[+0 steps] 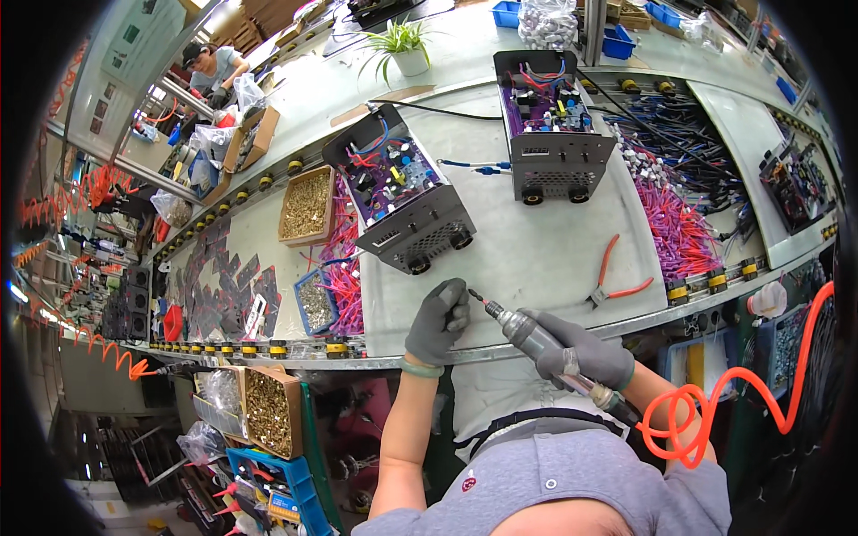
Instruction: The person uses a pneumatic screwdriver to fasten screws into the metal casing of an electronic device. They then use pliers to strip the insulation from a red wire and insert the wire into a terminal on the circuit board. The person repeats this process for a second unit, handling the components and tools with gloved hands.
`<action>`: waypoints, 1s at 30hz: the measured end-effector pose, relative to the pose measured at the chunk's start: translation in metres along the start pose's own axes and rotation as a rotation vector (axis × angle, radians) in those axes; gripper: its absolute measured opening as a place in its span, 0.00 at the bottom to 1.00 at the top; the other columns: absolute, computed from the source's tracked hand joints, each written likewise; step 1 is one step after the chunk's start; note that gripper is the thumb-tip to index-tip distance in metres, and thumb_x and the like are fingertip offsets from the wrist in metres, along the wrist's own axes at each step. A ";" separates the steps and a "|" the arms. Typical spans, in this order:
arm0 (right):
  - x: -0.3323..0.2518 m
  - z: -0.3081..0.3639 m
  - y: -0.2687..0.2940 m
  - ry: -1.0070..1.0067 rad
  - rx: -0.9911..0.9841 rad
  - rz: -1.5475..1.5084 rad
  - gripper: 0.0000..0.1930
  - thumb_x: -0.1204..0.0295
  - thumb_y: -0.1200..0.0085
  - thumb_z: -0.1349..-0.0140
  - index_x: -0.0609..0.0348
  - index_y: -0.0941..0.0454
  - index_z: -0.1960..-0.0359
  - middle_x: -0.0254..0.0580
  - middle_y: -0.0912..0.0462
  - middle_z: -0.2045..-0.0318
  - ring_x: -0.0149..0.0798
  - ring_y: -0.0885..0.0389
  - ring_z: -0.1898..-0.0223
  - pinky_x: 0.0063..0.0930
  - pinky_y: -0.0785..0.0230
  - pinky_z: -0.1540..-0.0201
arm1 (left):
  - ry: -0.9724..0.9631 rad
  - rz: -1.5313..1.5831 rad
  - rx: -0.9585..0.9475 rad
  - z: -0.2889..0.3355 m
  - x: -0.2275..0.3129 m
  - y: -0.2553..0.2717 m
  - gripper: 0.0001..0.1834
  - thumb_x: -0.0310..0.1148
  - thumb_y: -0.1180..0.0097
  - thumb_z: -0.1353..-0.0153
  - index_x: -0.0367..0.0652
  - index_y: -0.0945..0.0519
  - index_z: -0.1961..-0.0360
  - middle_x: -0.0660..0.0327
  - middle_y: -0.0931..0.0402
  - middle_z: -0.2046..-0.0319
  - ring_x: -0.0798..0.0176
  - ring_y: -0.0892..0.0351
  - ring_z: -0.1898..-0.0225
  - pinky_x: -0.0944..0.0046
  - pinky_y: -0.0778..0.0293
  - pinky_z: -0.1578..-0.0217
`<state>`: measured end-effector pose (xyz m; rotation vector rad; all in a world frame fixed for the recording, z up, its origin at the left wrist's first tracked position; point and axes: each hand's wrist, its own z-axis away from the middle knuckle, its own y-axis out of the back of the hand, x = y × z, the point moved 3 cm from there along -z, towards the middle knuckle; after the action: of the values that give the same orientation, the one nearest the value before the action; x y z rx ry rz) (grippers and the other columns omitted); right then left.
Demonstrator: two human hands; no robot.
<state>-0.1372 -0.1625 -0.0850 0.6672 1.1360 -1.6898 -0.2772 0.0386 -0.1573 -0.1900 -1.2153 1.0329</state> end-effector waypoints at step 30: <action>-0.030 -0.060 0.002 0.279 0.137 -0.241 0.35 0.64 0.46 0.40 0.53 0.44 0.31 0.34 0.28 0.72 0.25 0.27 0.78 0.20 0.32 0.79 | -1.380 -2.136 0.666 -0.027 0.145 -0.102 0.20 0.52 0.50 0.34 0.47 0.20 0.56 0.56 0.19 0.67 0.53 0.20 0.67 0.56 0.27 0.68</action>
<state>-0.1281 -0.0962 -0.0862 0.9035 1.3474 -1.9339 -0.2010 0.0987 -0.0060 2.1706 -1.1885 -0.6740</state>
